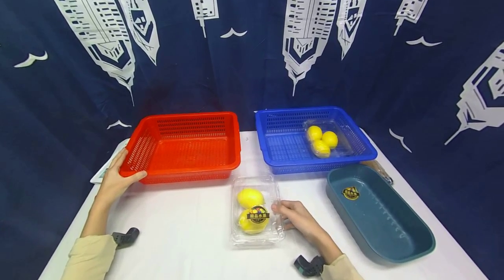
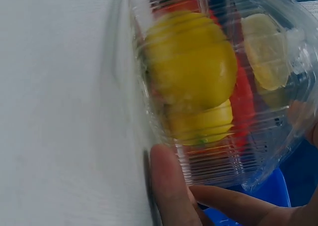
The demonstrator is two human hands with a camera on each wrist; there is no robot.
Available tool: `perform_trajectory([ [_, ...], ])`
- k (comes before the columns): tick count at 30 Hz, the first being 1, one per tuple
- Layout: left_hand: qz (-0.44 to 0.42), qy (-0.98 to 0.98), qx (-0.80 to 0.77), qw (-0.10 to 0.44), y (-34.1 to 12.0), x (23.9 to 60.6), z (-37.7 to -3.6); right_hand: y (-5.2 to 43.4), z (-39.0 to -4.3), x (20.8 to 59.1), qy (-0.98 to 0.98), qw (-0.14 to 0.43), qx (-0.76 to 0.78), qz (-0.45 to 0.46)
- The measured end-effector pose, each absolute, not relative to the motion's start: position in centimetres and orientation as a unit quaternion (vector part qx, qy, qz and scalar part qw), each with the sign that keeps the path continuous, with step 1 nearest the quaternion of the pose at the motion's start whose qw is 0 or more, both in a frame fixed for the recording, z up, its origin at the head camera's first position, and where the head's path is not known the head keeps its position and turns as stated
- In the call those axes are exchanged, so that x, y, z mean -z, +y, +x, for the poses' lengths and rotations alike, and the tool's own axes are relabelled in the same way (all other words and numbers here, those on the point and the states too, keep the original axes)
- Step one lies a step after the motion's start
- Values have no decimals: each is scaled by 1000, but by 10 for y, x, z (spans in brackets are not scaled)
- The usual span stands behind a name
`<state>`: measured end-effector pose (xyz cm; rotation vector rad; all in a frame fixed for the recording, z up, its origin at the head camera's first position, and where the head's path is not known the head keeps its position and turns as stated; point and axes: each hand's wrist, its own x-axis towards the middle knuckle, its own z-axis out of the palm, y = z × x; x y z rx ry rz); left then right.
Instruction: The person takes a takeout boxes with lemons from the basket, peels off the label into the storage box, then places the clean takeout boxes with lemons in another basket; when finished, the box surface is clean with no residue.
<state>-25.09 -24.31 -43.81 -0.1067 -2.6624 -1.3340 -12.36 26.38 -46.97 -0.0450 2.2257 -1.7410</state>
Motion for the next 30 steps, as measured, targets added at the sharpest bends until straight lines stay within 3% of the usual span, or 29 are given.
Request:
perform_trajectory([
  [11, -33, -885, 457, 78, -243, 437, -252, 265, -126, 470, 779, 132, 613, 2],
  [23, -41, -885, 464, 22, -246, 423, -245, 265, -125, 470, 782, 141, 607, 11],
  [30, -19, -905, 413, 101, -222, 395, -230, 265, -125, 469, 784, 142, 604, 22],
])
